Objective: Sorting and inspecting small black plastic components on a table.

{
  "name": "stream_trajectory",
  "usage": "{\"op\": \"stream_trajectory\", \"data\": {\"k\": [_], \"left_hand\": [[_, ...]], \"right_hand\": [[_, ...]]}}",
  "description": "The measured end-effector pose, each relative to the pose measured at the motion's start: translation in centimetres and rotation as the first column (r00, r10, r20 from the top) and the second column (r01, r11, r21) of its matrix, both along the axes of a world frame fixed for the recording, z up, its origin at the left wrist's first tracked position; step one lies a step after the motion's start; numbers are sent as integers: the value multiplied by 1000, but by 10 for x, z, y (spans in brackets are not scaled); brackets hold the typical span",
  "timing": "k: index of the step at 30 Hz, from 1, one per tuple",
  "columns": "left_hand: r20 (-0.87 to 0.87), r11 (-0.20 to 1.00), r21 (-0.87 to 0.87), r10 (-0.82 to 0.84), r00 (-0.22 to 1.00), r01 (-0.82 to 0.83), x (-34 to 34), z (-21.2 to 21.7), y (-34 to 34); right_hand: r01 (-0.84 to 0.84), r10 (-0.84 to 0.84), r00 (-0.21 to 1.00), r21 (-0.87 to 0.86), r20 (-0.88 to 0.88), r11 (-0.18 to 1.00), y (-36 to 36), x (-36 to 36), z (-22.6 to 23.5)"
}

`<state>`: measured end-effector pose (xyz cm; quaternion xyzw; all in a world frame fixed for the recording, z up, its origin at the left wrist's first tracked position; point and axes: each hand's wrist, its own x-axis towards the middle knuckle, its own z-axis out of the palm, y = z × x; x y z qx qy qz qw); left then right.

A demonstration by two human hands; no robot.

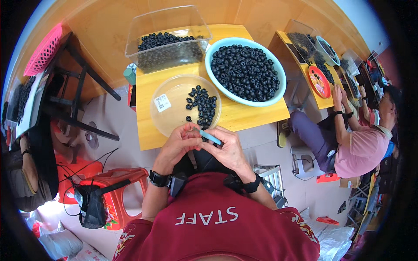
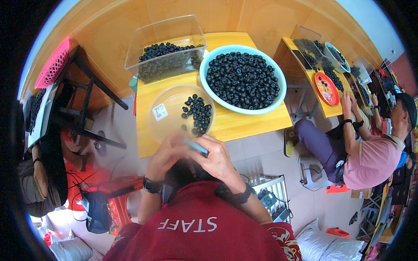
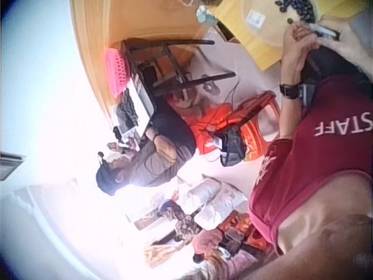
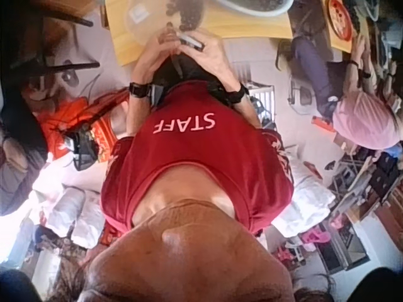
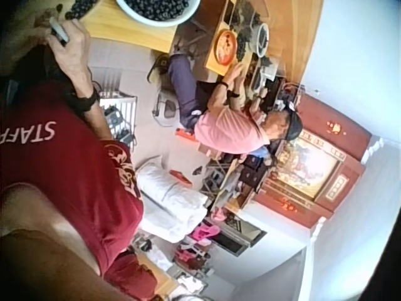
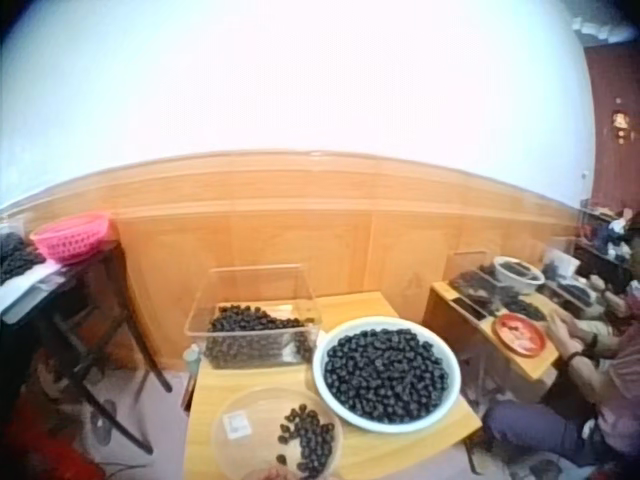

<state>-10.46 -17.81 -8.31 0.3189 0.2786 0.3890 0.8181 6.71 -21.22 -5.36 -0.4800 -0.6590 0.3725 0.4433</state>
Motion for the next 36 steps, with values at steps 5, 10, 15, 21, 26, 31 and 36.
{"op": "stream_trajectory", "data": {"k": [5, 10, 15, 21, 26, 31, 36], "left_hand": [[-2, 998, 7, -65, 998, 65, 1, 4, -2], [-119, 998, 52, -16, 993, 22, -2, 5, 2], [-376, 955, 267, 225, 899, -128, -22, -14, 18], [-523, 920, 372, 319, 790, -124, -28, -14, 25], [-637, 823, 563, 371, 675, 79, -23, -23, 33], [-826, 741, 533, 353, 439, 408, -5, -42, 45], [-858, 686, 514, 412, 308, 515, 7, -53, 48]], "right_hand": [[-2, 1, 1000, 25, 24, 1000, -4, 4, 6], [67, -62, 994, -57, 84, 996, -4, 16, 0], [278, -265, 929, -13, 257, 961, 30, 62, 3], [475, -517, 851, 282, 97, 834, 75, 86, 46], [418, -474, 870, 305, 135, 856, 51, 75, 17], [411, -416, 875, 74, 250, 909, 18, 53, -19], [340, -331, 931, -39, 156, 940, 6, 38, -34]]}}
